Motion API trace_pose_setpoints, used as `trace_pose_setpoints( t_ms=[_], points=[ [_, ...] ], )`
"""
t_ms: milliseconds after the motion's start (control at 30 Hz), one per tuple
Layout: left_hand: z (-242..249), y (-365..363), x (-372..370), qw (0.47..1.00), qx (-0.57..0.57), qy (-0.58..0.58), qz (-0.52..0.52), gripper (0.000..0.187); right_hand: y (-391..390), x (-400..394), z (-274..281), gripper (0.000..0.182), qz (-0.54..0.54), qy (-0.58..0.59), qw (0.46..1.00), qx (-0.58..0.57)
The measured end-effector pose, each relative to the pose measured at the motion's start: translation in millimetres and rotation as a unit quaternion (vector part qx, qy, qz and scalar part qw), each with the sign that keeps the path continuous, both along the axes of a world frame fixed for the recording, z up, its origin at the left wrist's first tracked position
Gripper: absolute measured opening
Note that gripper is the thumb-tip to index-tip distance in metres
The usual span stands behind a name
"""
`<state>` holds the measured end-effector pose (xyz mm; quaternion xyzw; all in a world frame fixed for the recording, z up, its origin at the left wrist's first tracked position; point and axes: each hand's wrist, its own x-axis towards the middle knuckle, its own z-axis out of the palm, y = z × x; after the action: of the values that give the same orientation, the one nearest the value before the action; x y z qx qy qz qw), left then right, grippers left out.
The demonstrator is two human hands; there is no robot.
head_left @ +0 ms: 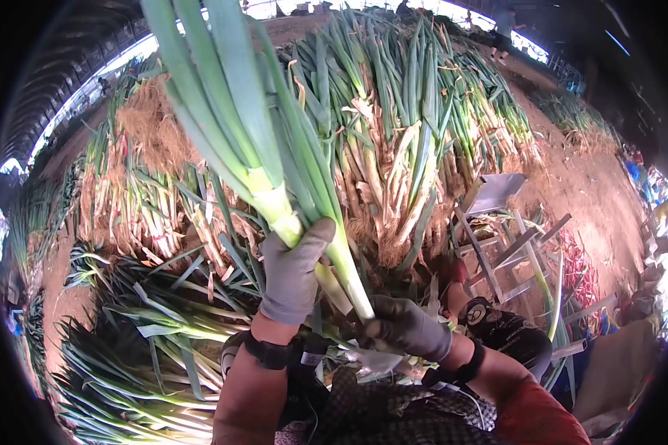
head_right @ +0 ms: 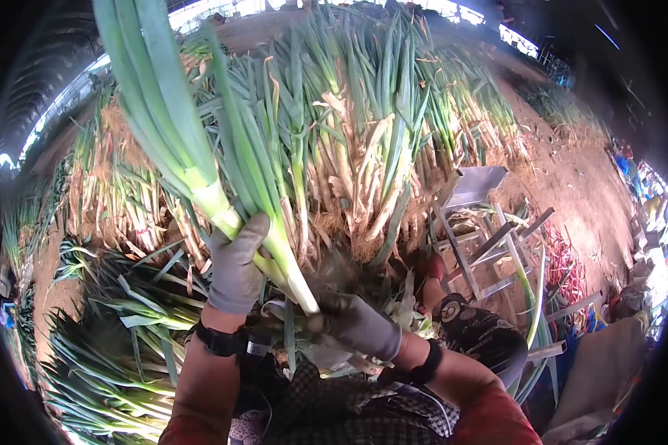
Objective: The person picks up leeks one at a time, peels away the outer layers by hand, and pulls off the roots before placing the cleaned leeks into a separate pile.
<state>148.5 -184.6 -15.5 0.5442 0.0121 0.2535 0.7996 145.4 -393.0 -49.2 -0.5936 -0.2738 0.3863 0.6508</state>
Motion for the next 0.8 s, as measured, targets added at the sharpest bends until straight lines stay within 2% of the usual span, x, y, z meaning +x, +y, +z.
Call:
trace_pose_setpoints(
  t_ms=[33,67,100,133,167,200,233,267,333,367,400,467,500,600,667,733,800],
  points=[
    [-6.8,8.0,2.1,0.993,-0.047,-0.033,-0.106,0.025,2.4,2.6,-1.3,0.048,0.025,0.099,0.995,0.022],
    [-3.4,10.6,1.6,0.971,-0.092,-0.066,-0.211,0.029,1.1,6.9,-1.6,0.049,0.037,0.21,0.972,0.104],
    [-0.5,6.3,-2.6,0.952,-0.131,-0.048,-0.273,0.031,0.3,12.8,0.3,0.05,0.069,0.264,0.954,0.126],
    [2.3,2.2,-6.7,0.952,-0.132,-0.05,-0.273,0.031,-0.1,16.9,2.6,0.052,0.099,0.318,0.931,0.148],
    [3.4,-1.9,-10.7,0.965,-0.089,0.018,-0.246,0.03,1.0,17.6,4.2,0.052,0.099,0.316,0.932,0.146],
    [3.5,-4.6,-12.8,0.971,-0.044,0.084,-0.218,0.029,3.6,18.8,6.4,0.047,0.058,0.195,0.975,0.093],
    [-2.1,-0.5,-11.0,0.97,-0.043,0.091,-0.222,0.028,6.2,21.0,9.3,0.044,0.016,0.069,0.997,0.038],
    [-1.0,-0.9,-10.2,0.97,-0.042,0.085,-0.224,0.028,8.0,24.7,13.2,0.044,0.014,0.063,0.997,0.038],
    [2.0,-2.6,-9.9,0.983,-0.002,0.105,-0.152,0.027,12.5,30.6,21.5,0.045,-0.113,-0.196,0.974,-0.001],
    [3.5,-2.8,-11.0,0.983,0.005,0.117,-0.142,0.029,19.4,30.5,27.6,0.035,-0.159,-0.184,0.97,0.026],
    [0.3,-4.2,-11.4,0.982,0.007,0.117,-0.147,0.029,24.4,28.4,36.6,0.035,-0.164,-0.184,0.969,0.026],
    [-6.4,-7.9,-8.5,0.987,0.081,0.099,-0.102,0.024,34.4,25.9,54.6,0.03,-0.174,-0.249,0.949,-0.082],
    [-2.4,-13.9,-6.9,0.989,0.081,0.1,-0.069,0.017,42.5,25.8,45.1,0.019,-0.22,-0.269,0.936,-0.062],
    [-5.6,-10.3,-3.7,0.996,0.058,0.034,-0.063,0.011,47.1,31.3,38.7,0.016,-0.246,-0.32,0.914,-0.028],
    [-4.5,-4.2,-8.4,0.992,0.076,0.061,-0.085,0.016,45.1,36.4,33.4,0.018,-0.233,-0.287,0.929,-0.025],
    [-3.6,-6.5,-11.7,0.996,0.031,0.056,-0.069,0.017,42.5,34.8,38.4,0.017,-0.218,-0.334,0.916,-0.053],
    [0.1,-8.1,-12.9,0.996,0.028,0.039,-0.072,0.017,41.0,29.7,41.7,0.017,-0.229,-0.318,0.918,-0.059]
  ],
)
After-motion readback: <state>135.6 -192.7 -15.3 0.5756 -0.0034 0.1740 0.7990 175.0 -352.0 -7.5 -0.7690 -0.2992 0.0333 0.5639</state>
